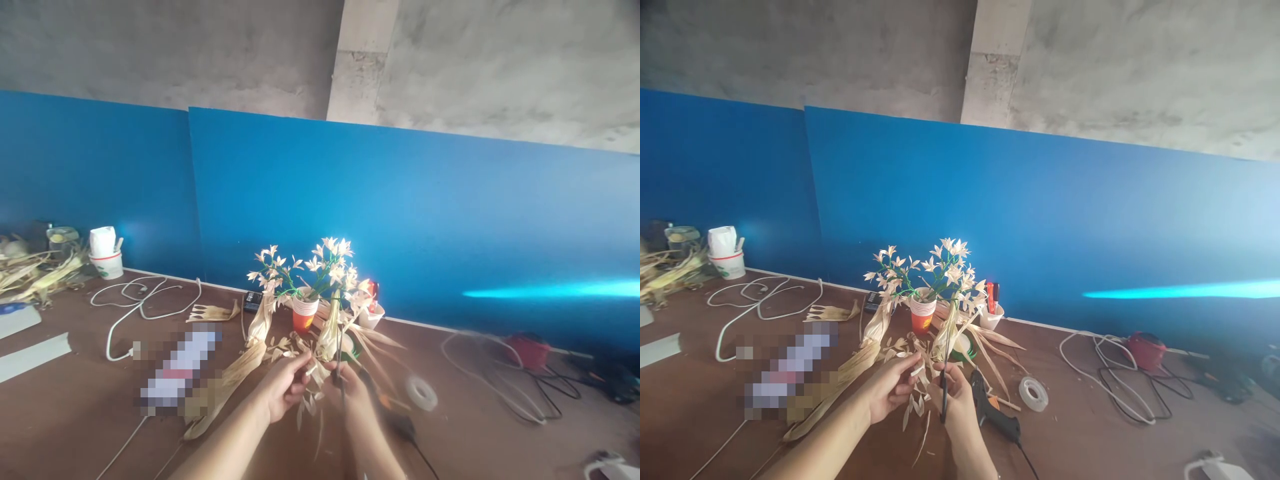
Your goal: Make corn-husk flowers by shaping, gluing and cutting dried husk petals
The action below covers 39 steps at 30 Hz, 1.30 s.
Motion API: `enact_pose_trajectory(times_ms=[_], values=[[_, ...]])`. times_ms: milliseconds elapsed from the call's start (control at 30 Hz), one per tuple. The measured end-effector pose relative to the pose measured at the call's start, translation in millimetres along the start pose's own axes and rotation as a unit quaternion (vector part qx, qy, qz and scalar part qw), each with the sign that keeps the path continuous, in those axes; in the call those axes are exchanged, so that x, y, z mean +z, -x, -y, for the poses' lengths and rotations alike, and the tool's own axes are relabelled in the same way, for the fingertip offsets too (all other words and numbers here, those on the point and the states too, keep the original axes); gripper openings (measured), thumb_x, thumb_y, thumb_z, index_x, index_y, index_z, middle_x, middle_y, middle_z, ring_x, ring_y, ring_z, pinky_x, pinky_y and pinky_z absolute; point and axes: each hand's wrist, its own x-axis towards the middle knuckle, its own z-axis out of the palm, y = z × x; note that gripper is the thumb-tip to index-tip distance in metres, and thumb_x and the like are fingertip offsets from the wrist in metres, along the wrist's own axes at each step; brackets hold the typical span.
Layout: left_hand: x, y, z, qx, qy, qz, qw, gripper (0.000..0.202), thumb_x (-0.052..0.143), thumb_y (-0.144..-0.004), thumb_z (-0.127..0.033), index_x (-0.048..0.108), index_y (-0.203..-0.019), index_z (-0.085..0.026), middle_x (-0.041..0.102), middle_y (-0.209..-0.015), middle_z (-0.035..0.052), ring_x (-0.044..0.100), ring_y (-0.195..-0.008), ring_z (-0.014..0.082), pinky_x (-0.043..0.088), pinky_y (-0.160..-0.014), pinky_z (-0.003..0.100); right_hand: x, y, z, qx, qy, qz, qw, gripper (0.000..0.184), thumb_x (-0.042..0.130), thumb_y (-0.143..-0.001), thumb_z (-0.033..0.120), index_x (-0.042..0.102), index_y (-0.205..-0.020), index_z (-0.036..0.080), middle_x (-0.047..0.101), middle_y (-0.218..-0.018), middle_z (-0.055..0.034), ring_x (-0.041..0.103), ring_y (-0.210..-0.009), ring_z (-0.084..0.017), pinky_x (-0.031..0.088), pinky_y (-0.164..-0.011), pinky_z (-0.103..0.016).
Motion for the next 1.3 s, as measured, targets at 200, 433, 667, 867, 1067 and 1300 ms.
enact_pose_trajectory(times_ms=[200, 433, 667, 867, 1067, 1300], values=[[-5.3, 0.5, -2.2, 0.018, 0.008, 0.078, 0.997, 0.016, 0.069, -0.067, -0.027, 0.067, -0.073, -0.012, 0.064, -0.055, 0.0006, 0.052, -0.041, 0.0054, 0.023, -0.036, 0.014, -2.2, 2.5, -0.8, -0.139, 0.116, -0.063, 0.982, 0.027, 0.066, -0.07, 0.031, 0.065, -0.093, 0.017, 0.07, -0.077, -0.005, 0.063, -0.071, -0.02, 0.051, -0.065, -0.028], [0.8, 8.6, -4.3, 0.043, -0.001, 0.097, 0.994, 0.039, 0.07, -0.074, -0.052, 0.064, -0.076, -0.013, 0.072, -0.069, 0.0065, 0.067, -0.055, 0.014, 0.036, -0.043, 0.018, -0.3, 8.2, -0.8, -0.179, 0.168, -0.064, 0.967, 0.031, 0.056, -0.069, 0.018, 0.064, -0.099, 0.017, 0.074, -0.085, -0.0066, 0.069, -0.077, -0.022, 0.055, -0.068, -0.028], [2.3, 8.4, -0.7, 0.016, -0.027, 0.078, 0.996, 0.035, 0.08, -0.068, -0.042, 0.066, -0.081, -0.014, 0.067, -0.066, 0.0012, 0.062, -0.054, 0.0101, 0.036, -0.045, 0.018, -1.7, 6.6, -4.3, -0.21, 0.214, -0.074, 0.951, 0.039, 0.05, -0.063, 0.011, 0.069, -0.095, 0.019, 0.074, -0.087, -0.007, 0.069, -0.08, -0.022, 0.054, -0.071, -0.029], [-0.7, 5.1, -2.1, 0.058, 0.027, 0.107, 0.992, 0.032, 0.081, -0.051, -0.013, 0.066, -0.08, -0.015, 0.068, -0.07, 0.0006, 0.064, -0.065, 0.0143, 0.049, -0.068, 0.027, 0.4, 8.5, -1.7, -0.185, 0.153, -0.056, 0.969, 0.027, 0.058, -0.07, 0.019, 0.067, -0.095, 0.019, 0.072, -0.084, -0.0057, 0.066, -0.077, -0.022, 0.053, -0.068, -0.029], [-9.4, 7.2, -7.7, 0.097, -0.093, 0.133, 0.982, 0.029, 0.079, -0.056, -0.011, 0.069, -0.083, -0.017, 0.063, -0.069, -0.0026, 0.055, -0.067, 0.0112, 0.043, -0.064, 0.022, -6.9, 1.9, 0.9, -0.023, 0.022, 0.01, 0.999, 0.036, 0.073, -0.068, 0.041, 0.064, -0.095, 0.019, 0.069, -0.078, -0.0029, 0.062, -0.067, -0.019, 0.049, -0.058, -0.027], [-5.5, 15.6, -14.6, 0.085, -0.118, 0.121, 0.982, 0.03, 0.078, -0.056, -0.008, 0.07, -0.083, -0.016, 0.07, -0.084, 0.0021, 0.061, -0.081, 0.0161, 0.045, -0.069, 0.025, -6.1, 4.1, 3.0, -0.032, 0.043, 0.031, 0.998, 0.043, 0.078, -0.064, 0.047, 0.065, -0.092, 0.017, 0.062, -0.065, 0.0007, 0.057, -0.057, -0.016, 0.047, -0.055, -0.026]])
